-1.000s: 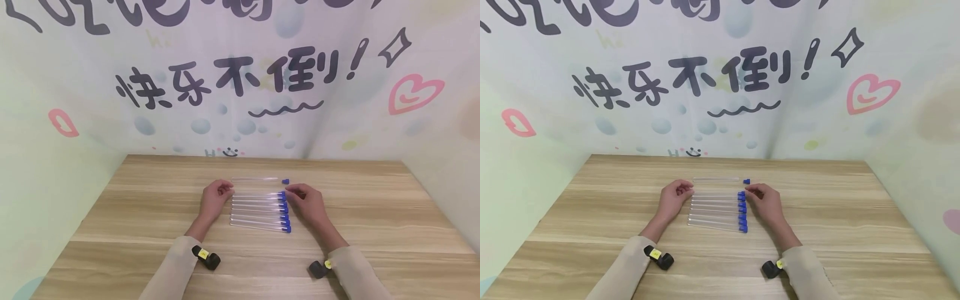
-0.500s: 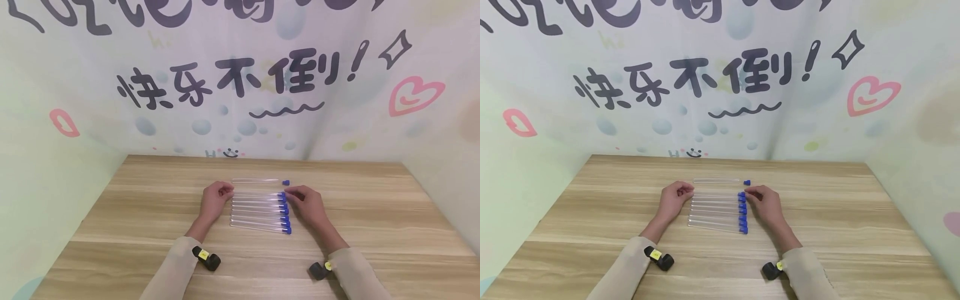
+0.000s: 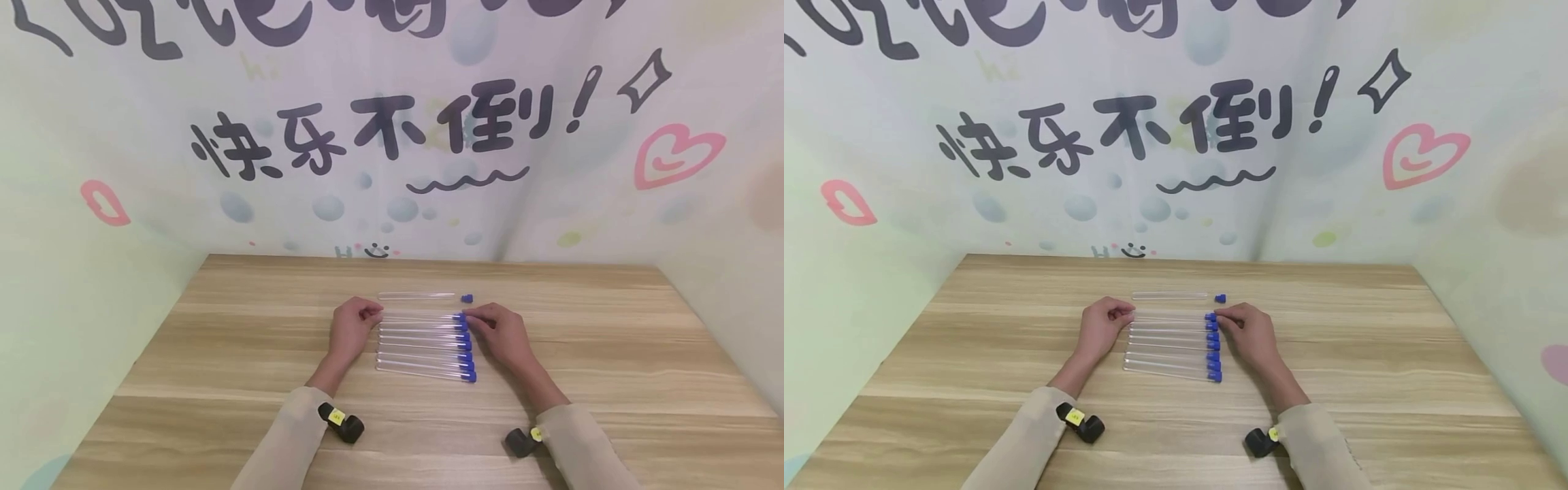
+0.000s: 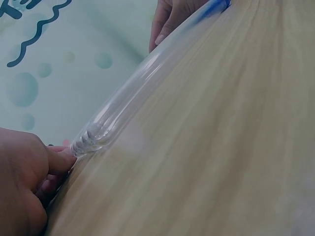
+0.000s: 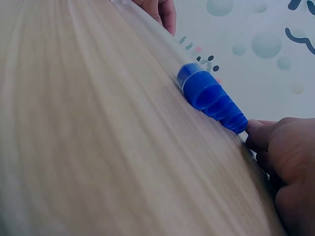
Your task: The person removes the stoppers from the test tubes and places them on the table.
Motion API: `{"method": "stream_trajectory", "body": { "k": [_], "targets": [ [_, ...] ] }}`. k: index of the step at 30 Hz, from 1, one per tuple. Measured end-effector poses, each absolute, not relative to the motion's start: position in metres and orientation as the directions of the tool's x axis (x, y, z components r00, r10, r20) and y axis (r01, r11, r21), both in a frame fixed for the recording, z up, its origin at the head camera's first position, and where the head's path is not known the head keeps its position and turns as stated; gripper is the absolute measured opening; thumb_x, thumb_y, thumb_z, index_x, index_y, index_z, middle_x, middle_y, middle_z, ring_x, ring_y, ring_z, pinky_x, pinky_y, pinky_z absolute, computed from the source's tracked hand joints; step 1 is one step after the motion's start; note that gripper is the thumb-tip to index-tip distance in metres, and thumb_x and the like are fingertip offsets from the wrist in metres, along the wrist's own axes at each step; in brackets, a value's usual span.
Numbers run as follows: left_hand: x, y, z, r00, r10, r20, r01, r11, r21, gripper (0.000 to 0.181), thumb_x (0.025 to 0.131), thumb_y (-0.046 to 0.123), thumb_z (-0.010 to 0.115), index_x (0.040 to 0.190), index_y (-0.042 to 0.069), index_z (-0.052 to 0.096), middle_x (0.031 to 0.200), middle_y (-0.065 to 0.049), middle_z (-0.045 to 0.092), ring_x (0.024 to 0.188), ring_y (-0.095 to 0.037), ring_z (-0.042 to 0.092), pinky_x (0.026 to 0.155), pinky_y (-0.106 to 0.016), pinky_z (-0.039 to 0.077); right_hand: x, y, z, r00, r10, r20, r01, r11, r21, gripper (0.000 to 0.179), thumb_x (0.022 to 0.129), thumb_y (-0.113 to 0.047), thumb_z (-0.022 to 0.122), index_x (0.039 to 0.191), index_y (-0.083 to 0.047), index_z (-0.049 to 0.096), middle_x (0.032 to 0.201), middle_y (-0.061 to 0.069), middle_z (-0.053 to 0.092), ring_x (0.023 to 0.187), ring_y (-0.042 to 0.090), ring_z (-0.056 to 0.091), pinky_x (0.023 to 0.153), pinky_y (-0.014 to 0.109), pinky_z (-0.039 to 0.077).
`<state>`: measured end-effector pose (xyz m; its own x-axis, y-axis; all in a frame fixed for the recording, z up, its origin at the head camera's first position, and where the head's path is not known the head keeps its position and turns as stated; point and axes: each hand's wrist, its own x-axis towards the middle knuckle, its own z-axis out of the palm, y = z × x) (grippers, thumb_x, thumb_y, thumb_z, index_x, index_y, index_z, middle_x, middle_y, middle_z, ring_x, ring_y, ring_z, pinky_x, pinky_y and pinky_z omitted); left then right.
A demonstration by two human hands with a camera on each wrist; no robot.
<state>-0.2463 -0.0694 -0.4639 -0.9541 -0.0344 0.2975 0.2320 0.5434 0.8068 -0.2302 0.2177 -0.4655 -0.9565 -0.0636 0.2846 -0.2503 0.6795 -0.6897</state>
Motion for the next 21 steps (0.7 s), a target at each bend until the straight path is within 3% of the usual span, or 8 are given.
{"method": "stream_trajectory", "body": {
  "k": [11, 21],
  "targets": [
    [-0.2445, -0.0661, -0.4611, -0.966, -0.069, 0.25, 0.175, 0.536, 0.826, 0.01, 0.081, 0.01, 0.076, 0.091, 0.008, 0.075, 0.079, 0.0, 0.067, 0.071, -0.015, 0.056, 0.066, -0.031, 0.047, -0.2306, 0.2214, -0.4665, -0.954, -0.07, 0.292, -0.268, 0.64, -0.721, 0.02, 0.092, -0.017, 0.065, 0.11, -0.011, 0.072, 0.103, 0.005, 0.069, 0.099, 0.023, 0.063, 0.086, 0.041, 0.049],
    [-0.2441, -0.066, -0.4601, -0.976, -0.044, 0.213, 0.169, 0.46, 0.871, 0.013, 0.085, 0.017, 0.074, 0.097, 0.012, 0.074, 0.085, 0.003, 0.069, 0.077, -0.014, 0.058, 0.07, -0.031, 0.047, -0.2271, 0.2198, -0.4636, -0.968, 0.059, 0.242, -0.181, 0.5, -0.847, 0.031, 0.088, -0.034, 0.068, 0.115, -0.02, 0.07, 0.101, -0.001, 0.066, 0.091, 0.017, 0.06, 0.075, 0.025, 0.048]
  ]
}}
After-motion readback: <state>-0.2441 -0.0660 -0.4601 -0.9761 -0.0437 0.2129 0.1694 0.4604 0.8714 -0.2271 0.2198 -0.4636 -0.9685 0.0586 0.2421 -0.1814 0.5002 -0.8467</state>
